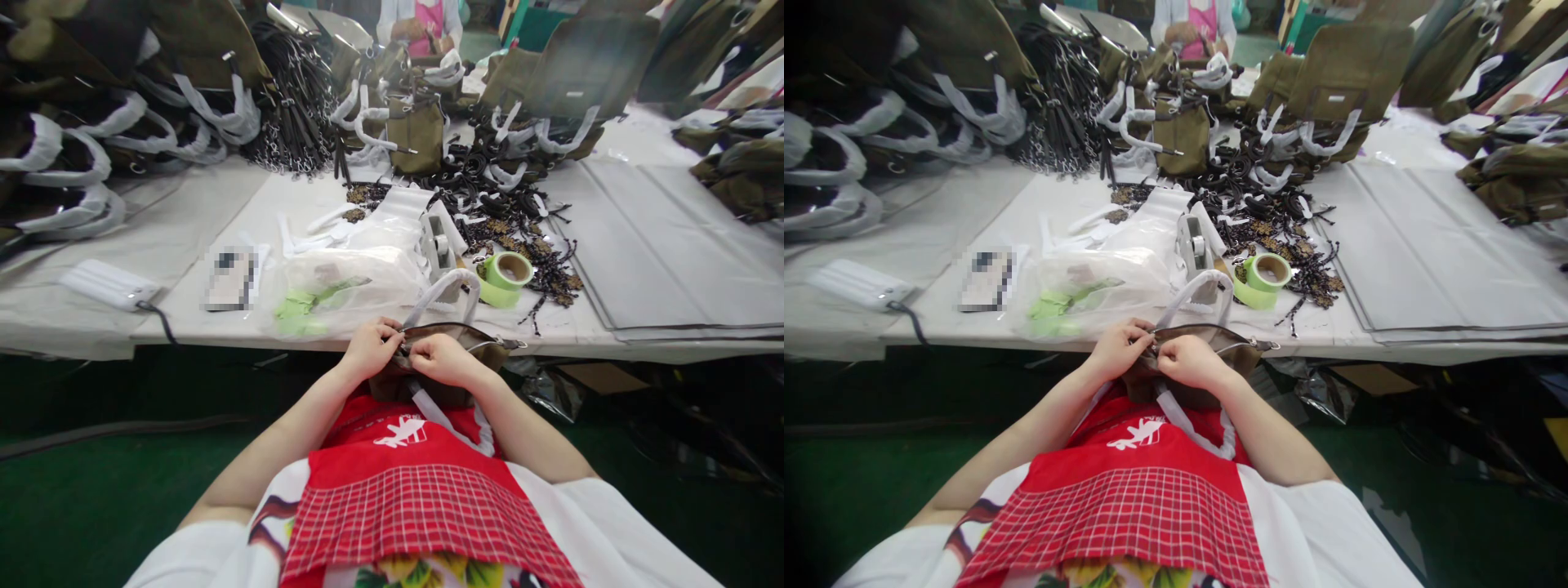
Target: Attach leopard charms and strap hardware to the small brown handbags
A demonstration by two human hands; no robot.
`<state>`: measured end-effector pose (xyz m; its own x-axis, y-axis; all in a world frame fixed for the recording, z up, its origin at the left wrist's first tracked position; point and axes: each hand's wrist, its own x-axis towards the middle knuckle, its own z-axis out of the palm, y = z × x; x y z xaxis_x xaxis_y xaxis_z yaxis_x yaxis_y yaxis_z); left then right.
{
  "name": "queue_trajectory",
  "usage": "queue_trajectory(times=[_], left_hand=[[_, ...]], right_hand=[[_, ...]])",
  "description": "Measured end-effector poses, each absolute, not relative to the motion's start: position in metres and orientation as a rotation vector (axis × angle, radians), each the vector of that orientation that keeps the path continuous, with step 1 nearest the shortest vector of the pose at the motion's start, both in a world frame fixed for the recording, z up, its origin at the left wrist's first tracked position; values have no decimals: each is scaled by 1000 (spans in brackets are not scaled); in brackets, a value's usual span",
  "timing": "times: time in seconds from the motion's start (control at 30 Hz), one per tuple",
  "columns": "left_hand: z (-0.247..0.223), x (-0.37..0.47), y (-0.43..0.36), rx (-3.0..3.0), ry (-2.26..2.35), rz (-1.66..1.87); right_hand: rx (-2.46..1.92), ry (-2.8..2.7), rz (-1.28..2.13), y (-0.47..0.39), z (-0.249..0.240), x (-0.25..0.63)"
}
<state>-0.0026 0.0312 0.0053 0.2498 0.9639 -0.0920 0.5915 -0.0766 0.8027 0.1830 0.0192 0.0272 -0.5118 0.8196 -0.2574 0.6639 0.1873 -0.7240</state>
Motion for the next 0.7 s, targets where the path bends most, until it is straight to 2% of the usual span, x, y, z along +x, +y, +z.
queue_trajectory(times=[0.7], left_hand=[[5, -1, 32, 1789, 1451, 614]], right_hand=[[-1451, -2237, 1052, 19, 19, 181]])
